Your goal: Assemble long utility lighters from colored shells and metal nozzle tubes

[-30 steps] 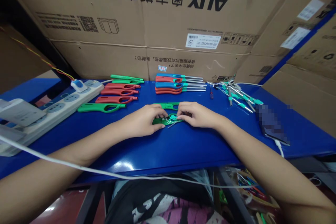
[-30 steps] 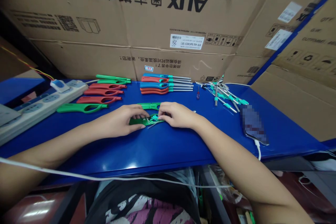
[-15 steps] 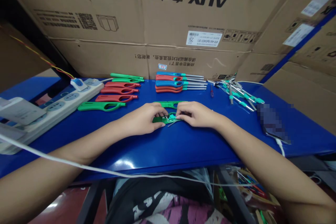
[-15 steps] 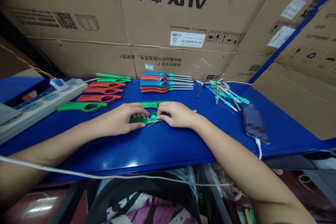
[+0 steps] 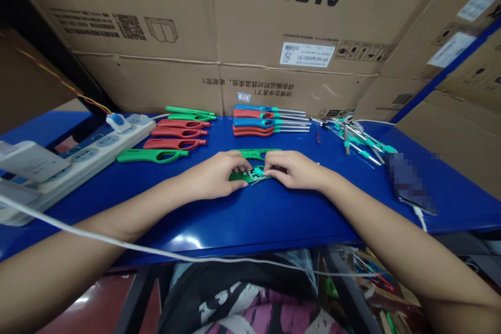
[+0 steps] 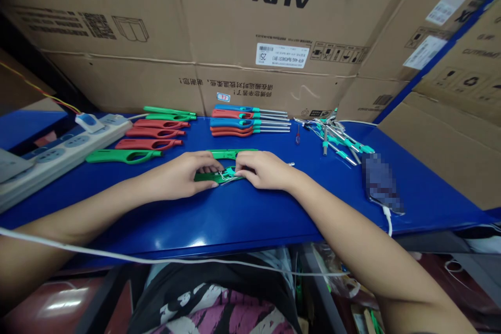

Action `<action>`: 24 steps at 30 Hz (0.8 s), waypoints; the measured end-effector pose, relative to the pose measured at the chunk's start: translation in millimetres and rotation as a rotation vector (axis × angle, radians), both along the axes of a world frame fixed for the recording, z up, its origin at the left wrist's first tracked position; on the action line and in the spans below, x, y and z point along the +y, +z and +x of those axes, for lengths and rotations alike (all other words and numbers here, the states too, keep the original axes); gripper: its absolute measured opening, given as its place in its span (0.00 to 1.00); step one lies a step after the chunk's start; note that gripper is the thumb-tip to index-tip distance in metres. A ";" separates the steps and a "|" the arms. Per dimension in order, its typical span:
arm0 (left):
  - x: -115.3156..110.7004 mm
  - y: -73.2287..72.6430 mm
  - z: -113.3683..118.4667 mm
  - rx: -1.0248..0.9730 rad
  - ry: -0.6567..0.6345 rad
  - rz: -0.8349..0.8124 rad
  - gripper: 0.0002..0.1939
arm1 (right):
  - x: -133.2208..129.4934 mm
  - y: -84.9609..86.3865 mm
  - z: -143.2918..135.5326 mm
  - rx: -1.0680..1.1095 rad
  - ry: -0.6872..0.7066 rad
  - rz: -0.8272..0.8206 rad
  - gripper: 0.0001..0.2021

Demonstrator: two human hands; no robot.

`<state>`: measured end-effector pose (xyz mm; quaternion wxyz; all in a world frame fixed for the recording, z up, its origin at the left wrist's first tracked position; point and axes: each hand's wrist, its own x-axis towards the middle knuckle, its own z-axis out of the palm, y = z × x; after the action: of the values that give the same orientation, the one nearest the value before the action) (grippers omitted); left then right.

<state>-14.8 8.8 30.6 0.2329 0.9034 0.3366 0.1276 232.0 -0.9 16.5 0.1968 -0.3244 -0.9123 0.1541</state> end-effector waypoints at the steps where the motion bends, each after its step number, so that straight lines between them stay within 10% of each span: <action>1: -0.3 0.5 0.0 0.004 -0.001 0.004 0.16 | -0.1 0.3 0.1 -0.007 0.011 0.006 0.06; 24: -1.8 0.6 0.5 0.015 -0.007 0.050 0.15 | -5.0 3.3 -1.2 -0.135 -0.031 0.035 0.06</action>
<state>-14.3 7.0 31.2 0.2083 0.9111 0.3319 0.1281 230.8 -5.8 19.8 0.1428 -0.3446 -0.9210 0.1128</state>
